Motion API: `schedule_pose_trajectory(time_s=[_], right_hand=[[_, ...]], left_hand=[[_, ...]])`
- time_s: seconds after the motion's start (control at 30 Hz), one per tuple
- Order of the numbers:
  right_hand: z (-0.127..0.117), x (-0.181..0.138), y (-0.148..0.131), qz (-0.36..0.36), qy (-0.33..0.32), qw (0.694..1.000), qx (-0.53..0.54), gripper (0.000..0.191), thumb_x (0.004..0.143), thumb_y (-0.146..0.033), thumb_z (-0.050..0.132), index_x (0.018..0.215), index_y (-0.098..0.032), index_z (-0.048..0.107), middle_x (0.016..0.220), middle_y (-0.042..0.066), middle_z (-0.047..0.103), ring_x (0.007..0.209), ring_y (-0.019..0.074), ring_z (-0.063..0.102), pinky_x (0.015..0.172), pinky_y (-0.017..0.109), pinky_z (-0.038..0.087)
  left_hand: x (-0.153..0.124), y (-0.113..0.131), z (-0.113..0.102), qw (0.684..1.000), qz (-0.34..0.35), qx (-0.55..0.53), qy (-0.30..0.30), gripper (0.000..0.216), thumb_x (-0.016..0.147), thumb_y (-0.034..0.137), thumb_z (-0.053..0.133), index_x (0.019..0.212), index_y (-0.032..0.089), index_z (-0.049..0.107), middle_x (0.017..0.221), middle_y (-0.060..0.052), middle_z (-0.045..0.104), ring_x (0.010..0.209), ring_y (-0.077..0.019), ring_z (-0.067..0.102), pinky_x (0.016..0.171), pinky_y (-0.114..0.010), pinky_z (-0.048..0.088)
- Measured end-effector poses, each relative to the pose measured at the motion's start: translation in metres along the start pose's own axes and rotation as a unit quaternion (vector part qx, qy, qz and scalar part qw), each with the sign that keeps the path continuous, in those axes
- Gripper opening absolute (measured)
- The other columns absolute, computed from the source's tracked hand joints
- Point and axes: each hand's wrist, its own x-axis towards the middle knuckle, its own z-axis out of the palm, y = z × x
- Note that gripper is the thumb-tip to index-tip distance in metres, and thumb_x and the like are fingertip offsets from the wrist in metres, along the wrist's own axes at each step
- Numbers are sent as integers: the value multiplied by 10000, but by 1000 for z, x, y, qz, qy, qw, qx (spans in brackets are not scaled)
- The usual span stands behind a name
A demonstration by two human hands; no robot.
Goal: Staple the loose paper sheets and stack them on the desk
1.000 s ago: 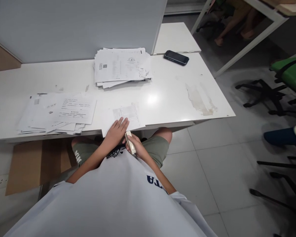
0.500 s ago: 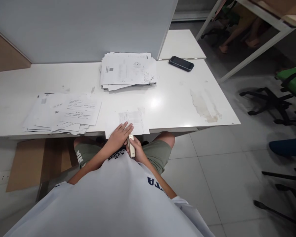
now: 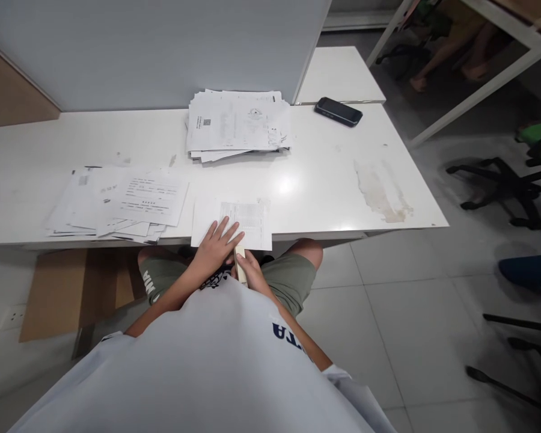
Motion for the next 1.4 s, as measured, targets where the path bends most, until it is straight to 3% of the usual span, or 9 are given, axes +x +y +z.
schedule_pose_trajectory(time_s=[0.2,0.57,0.77,0.9,1.07,1.13,1.23,1.33,1.4], right_hand=[[7,3,-3,20,-4,999,-28,526,671,-718,660,802,-216,578,456,-25,539,403,130,470,421,264,333],[5,7,-2,-1,13,1000,14,494,682,-675,656,674,-182,632,439,-8,540,383,113,443,409,253,321],[12,13,-10,-75,9,996,53,454,749,-615,642,688,-165,633,517,9,577,421,91,443,422,228,312],[20,15,-23,-144,1,986,89,404,777,-557,650,971,-202,623,700,5,624,494,109,490,420,225,349],[4,17,-12,-161,19,986,32,405,773,-503,671,1063,-243,559,786,-8,602,543,111,504,441,221,366],[-10,16,2,-152,44,987,-14,415,748,-508,686,1039,-246,548,768,-17,596,536,114,503,460,231,374],[-32,12,25,-127,92,981,-111,423,721,-509,682,1020,-243,547,749,-24,595,579,141,535,527,260,420],[-51,6,41,-118,129,950,-259,365,736,-456,650,1009,-229,565,810,6,652,749,203,614,688,309,475],[-60,3,50,-112,134,925,-338,345,757,-430,622,1031,-226,573,859,27,687,823,231,641,751,328,480]], left_hand=[[2,-9,0,999,29,2,23,611,838,65,508,1436,160,431,1563,-93,335,1490,-291,144,1212,-525,234],[-5,-9,3,996,63,8,55,436,956,98,394,1382,96,489,1463,-112,487,1396,-239,406,1145,-395,393],[17,-36,-34,987,134,63,59,406,986,106,340,1359,109,503,1429,-106,530,1371,-236,441,1144,-392,395],[53,-82,-75,981,153,94,76,426,987,80,301,1369,122,485,1417,-111,542,1388,-215,414,1158,-390,379],[118,-143,-110,966,54,80,238,483,985,72,236,1395,158,476,1460,-91,496,1457,-198,247,1215,-442,270],[142,-157,-104,957,5,49,286,483,976,86,268,1392,189,490,1464,-78,493,1471,-204,196,1232,-488,196],[169,-166,-78,961,-37,4,273,474,938,100,364,1378,194,511,1470,-87,482,1479,-222,185,1230,-527,139],[190,-170,-58,962,-82,-34,258,493,909,88,372,1366,191,524,1453,-72,507,1473,-207,236,1228,-510,148],[203,-172,-57,942,-130,-67,304,510,917,94,327,1384,194,506,1438,-65,525,1461,-193,279,1221,-497,179]])
